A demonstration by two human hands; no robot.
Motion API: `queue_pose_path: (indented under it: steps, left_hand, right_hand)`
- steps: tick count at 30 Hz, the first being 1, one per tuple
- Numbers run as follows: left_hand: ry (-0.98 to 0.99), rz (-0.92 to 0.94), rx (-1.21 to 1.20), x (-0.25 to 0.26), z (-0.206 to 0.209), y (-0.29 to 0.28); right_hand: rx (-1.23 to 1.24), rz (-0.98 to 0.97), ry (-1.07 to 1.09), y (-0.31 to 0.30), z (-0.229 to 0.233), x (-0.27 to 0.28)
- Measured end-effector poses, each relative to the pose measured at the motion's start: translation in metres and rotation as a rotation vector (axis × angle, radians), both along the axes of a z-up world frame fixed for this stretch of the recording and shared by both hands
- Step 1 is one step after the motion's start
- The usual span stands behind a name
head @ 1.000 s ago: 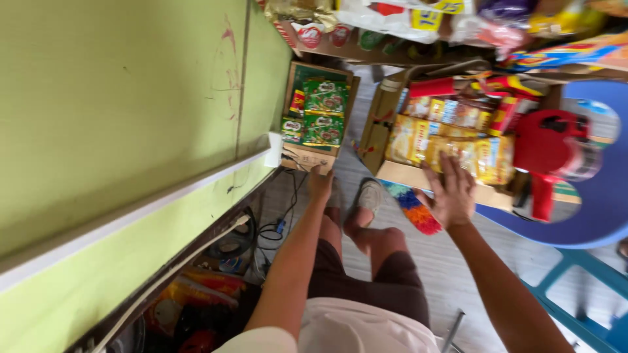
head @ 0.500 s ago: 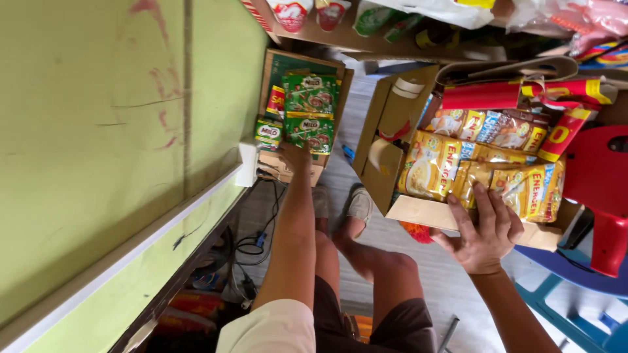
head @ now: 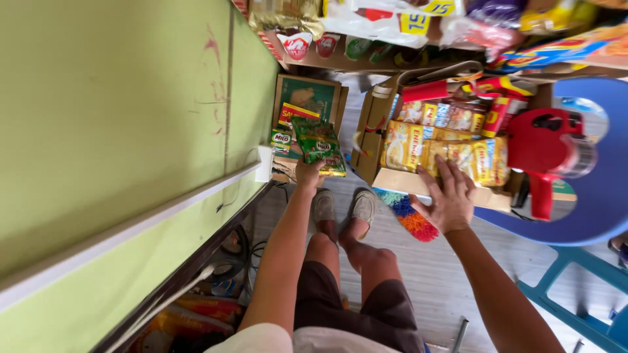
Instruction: Labeling packaged food items with a price gun and organizing them on shelves.
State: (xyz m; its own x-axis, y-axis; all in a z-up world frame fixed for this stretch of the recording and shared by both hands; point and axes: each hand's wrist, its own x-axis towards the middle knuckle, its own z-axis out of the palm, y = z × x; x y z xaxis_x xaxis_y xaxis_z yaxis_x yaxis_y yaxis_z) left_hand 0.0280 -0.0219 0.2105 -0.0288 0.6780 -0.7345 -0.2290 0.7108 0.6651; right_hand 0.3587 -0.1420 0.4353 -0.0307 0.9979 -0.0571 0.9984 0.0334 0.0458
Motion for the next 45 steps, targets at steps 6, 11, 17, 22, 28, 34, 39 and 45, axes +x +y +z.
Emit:
queue_pose_path:
  steps: [6, 11, 17, 22, 28, 34, 39, 45]
  left_hand:
    - [0.179, -0.105, -0.148, 0.002, 0.225, -0.074]
    - [-0.069, -0.116, 0.125, -0.010, 0.352, -0.147]
    - [-0.172, -0.436, 0.279, 0.005, 0.448, -0.183]
    - [-0.127, -0.672, 0.491, 0.025, 0.442, -0.184]
    - [-0.235, -0.752, 0.663, 0.077, 0.506, -0.136]
    - [-0.254, -0.575, 0.645, 0.112, 0.504, -0.081]
    - [-0.127, -0.596, 0.769, 0.121, 0.506, -0.044]
    - [-0.055, -0.621, 1.034, 0.132, 0.533, -0.020]
  right_hand:
    - [-0.059, -0.060, 0.130, 0.000, 0.040, -0.025]
    - [-0.145, -0.485, 0.930, -0.068, 0.072, -0.086]
    - [-0.414, -0.899, 2.262, -0.101, 0.196, -0.101]
    - [-0.146, -0.801, 2.469, -0.117, 0.223, -0.078]
    - [0.163, -0.730, 2.201, -0.082, 0.284, -0.050]
    - [0.023, -0.762, 1.855, -0.053, 0.300, -0.045]
    - [0.288, -0.479, 1.537, -0.033, 0.291, -0.057]
    - [0.524, -0.723, 1.474, -0.005, 0.323, -0.076]
